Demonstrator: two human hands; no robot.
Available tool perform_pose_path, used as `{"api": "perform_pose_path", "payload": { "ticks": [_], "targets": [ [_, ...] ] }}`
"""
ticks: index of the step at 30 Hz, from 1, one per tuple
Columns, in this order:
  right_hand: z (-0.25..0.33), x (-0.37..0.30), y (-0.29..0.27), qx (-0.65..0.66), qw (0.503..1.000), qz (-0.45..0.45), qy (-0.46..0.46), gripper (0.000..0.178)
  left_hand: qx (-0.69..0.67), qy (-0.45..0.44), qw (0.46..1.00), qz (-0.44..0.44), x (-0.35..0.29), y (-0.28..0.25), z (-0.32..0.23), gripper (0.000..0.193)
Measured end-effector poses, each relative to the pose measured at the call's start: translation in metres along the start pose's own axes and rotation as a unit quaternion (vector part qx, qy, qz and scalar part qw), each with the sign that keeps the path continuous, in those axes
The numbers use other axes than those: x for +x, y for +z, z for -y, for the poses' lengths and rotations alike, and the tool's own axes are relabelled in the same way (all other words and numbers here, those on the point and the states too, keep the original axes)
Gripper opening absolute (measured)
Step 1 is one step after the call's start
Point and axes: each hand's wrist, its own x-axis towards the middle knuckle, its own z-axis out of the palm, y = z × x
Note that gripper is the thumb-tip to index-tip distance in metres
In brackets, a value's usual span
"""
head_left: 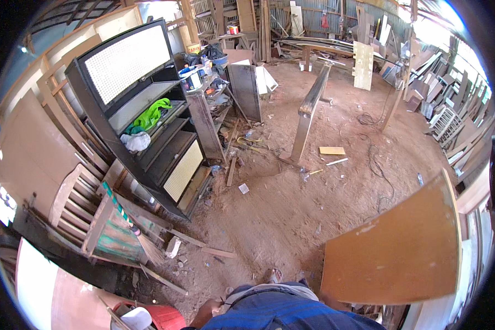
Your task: The person prepares a circular saw by plugging it in and adjusting the blade depth, then cuts a wooden plank on a workbench. They subsequently use a hand saw to cut a smaller piece of wood and fit it into a wooden frame structure, assembling the components by hand.
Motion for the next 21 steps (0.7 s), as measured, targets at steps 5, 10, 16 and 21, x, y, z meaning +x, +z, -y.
{"api": "perform_pose_path", "payload": {
  "ticks": [5,10,16,21],
  "targets": [
    [0.123,0.153,-0.226,-0.125,0.916,-0.293,-0.242,0.039,-0.742,-0.175,0.647,-0.007,0.06,-0.075,0.039,0.036],
    [0.308,0.18,-0.398,0.172,0.941,-0.227,-0.183,0.041,-0.451,-0.407,0.794,-0.019,0.128,-0.156,0.072,0.047],
    [0.343,0.272,-0.438,-0.006,0.982,-0.151,-0.117,0.039,-0.624,-0.316,0.714,0.021,0.297,-0.281,0.158,0.061],
    [0.212,0.331,-0.442,-0.241,0.964,0.006,-0.108,0.031,-0.22,-0.146,0.957,-0.119,0.479,-0.473,0.212,0.04]
  ]
}}
